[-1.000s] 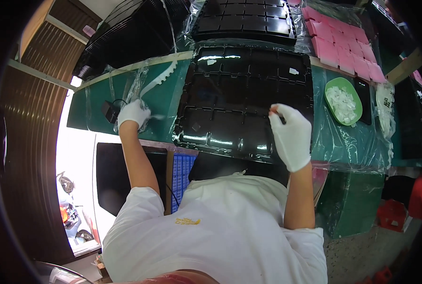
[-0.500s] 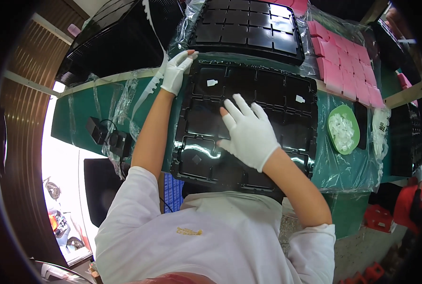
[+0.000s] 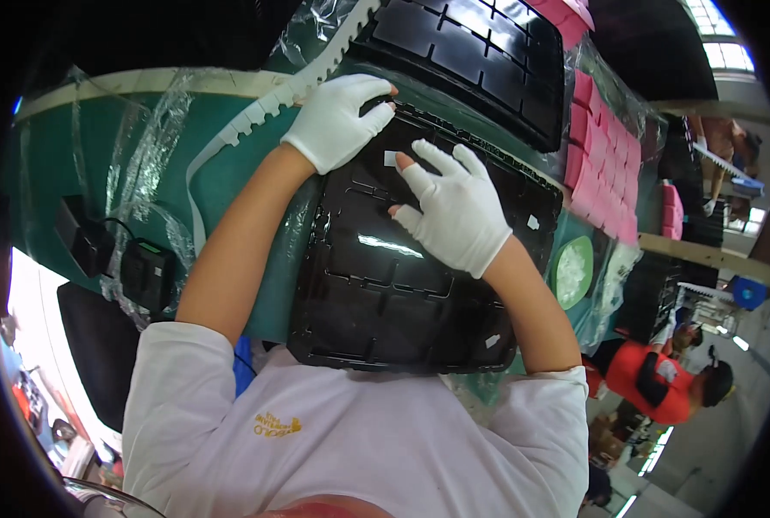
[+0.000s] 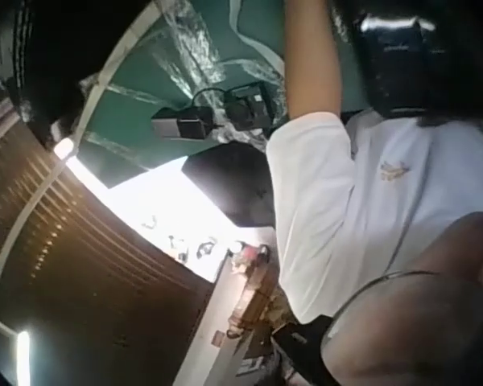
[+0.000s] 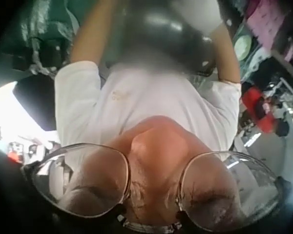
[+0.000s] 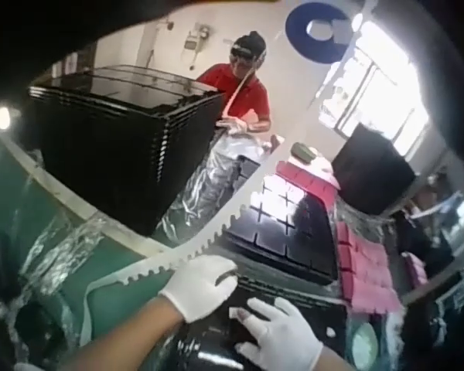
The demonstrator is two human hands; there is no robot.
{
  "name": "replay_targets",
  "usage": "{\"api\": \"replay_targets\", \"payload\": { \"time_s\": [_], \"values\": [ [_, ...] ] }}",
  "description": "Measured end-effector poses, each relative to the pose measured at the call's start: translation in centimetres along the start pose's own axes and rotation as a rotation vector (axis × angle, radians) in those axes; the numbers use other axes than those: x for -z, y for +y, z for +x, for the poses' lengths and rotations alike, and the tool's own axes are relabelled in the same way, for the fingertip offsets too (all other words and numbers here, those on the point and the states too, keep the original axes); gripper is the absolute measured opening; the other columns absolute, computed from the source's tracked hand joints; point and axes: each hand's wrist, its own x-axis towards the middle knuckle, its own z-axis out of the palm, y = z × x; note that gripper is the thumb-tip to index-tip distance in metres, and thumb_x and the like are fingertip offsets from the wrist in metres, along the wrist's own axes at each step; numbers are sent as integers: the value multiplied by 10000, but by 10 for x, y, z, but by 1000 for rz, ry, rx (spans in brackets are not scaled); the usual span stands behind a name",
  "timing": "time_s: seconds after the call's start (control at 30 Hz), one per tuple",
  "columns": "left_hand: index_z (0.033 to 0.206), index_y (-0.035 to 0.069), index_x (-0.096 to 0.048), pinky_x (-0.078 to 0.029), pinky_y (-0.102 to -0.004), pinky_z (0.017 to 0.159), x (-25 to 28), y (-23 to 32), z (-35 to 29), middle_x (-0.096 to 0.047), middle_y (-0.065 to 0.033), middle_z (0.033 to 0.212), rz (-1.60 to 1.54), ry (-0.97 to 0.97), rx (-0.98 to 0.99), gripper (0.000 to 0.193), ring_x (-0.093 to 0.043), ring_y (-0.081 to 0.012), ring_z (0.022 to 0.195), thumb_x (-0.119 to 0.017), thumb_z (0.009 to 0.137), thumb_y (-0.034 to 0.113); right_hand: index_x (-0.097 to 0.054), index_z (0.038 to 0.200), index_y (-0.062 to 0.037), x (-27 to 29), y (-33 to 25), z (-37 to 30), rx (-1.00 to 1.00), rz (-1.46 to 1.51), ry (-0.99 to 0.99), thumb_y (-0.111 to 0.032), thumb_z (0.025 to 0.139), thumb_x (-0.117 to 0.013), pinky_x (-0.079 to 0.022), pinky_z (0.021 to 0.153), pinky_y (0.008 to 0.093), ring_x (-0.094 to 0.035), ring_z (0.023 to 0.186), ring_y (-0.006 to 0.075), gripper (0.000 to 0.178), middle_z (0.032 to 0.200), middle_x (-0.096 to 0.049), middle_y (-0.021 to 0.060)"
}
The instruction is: The person cleans a black plastic tray with a white cloth, then fits a pink foam insert into the tray by hand.
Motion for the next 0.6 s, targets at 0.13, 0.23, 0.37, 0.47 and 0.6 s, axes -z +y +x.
{"api": "replay_targets", "payload": {
  "time_s": [0.13, 0.23, 0.37, 0.47, 0.6],
  "values": [
    [1044, 20, -711, -528, -400, 880, 1, -2, 2, -714, -146, 1041, -1, 10, 8, 287, -669, -334, 993, -629, 914, 262, -618, 1272, -47, 12, 13, 26, 155, -117, -6, -310, 892, -668, -411, 1074, 453, -603, 1178, 299, 464, 1221, -682, 144],
    [1026, 27, -708, -532, -407, 849, -1, -10, -2, -713, -146, 1005, 25, 47, -12, 282, -670, -339, 959, -624, 912, 271, -696, 1120, -59, 11, 18, 34, 373, -49, 68, -165, 810, -740, -532, 884, 381, -668, 1028, 236, 330, 1102, -721, 113],
    [1040, 27, -709, -535, -405, 863, -1, -10, 2, -713, -156, 1008, 29, -23, 29, 297, -674, -337, 957, -615, 922, 282, -745, 924, -85, 7, 55, 51, 403, 70, 124, -143, 742, -786, -562, 718, 362, -678, 820, 236, 196, 823, -721, 36],
    [1048, 24, -712, -537, -398, 875, -4, -10, -1, -712, -162, 1014, 60, -1, 12, 309, -677, -333, 962, -609, 928, 289, -733, 925, -99, 9, 54, 61, 568, 33, 146, -99, 758, -772, -555, 711, 359, -673, 814, 239, 171, 905, -706, 28],
    [1052, 26, -716, -539, -394, 889, -5, -9, 0, -714, -162, 1023, 89, -9, 40, 320, -682, -328, 968, -602, 922, 295, -724, 955, -100, 6, 60, 62, 639, 45, 100, -75, 737, -761, -550, 705, 352, -670, 829, 249, 223, 961, -701, 33]
  ]
}}
